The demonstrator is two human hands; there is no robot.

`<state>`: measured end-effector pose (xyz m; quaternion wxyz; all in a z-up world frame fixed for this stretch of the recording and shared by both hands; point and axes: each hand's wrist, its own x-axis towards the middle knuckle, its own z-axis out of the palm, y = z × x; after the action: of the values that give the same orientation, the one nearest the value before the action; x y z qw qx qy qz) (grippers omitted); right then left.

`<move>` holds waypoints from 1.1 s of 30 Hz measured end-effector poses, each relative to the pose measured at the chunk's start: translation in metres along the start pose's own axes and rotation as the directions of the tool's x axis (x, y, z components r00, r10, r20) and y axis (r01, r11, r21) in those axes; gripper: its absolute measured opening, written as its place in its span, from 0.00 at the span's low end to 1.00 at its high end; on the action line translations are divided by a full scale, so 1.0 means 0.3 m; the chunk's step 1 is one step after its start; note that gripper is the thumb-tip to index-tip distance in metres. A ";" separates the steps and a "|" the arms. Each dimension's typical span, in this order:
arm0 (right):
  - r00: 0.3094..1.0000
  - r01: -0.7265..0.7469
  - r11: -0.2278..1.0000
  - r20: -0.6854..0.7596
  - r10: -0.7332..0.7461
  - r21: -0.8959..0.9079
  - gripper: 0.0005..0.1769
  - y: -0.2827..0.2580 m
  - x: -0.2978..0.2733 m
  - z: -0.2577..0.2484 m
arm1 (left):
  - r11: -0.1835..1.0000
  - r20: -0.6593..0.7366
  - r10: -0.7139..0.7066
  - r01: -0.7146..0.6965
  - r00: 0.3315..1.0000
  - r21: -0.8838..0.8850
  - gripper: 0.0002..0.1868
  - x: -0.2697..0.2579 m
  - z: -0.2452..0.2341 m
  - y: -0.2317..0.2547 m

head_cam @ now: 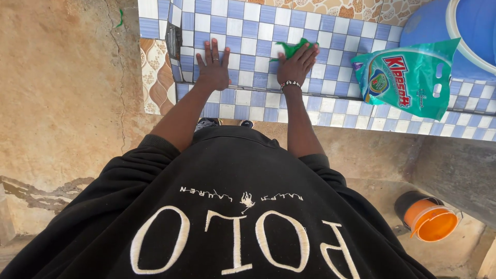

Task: Scrubbing a tiled counter-like surface with a green sponge and detergent.

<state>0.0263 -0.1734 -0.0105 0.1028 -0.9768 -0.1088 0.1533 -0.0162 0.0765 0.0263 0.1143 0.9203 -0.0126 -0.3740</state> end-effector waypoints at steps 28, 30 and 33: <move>0.998 -0.020 1.000 -0.060 0.018 -0.024 0.55 -0.010 0.005 0.003 | 0.977 0.265 0.064 -0.114 0.962 0.179 0.46 0.100 -0.111 -0.053; 0.945 -0.280 0.959 -0.187 0.268 -0.042 0.58 0.007 0.053 0.070 | 0.977 0.300 0.043 -0.103 0.953 0.186 0.46 0.063 -0.118 -0.043; 0.897 0.063 0.997 -0.435 -0.077 -0.046 0.58 -0.060 0.042 0.052 | 0.981 0.244 0.075 -0.115 0.967 0.155 0.48 0.030 -0.139 -0.045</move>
<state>0.0298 -0.1505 -0.0242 0.1149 -0.9832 -0.1204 -0.0747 0.0182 0.0971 0.0462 0.0521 0.8738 -0.1015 -0.4727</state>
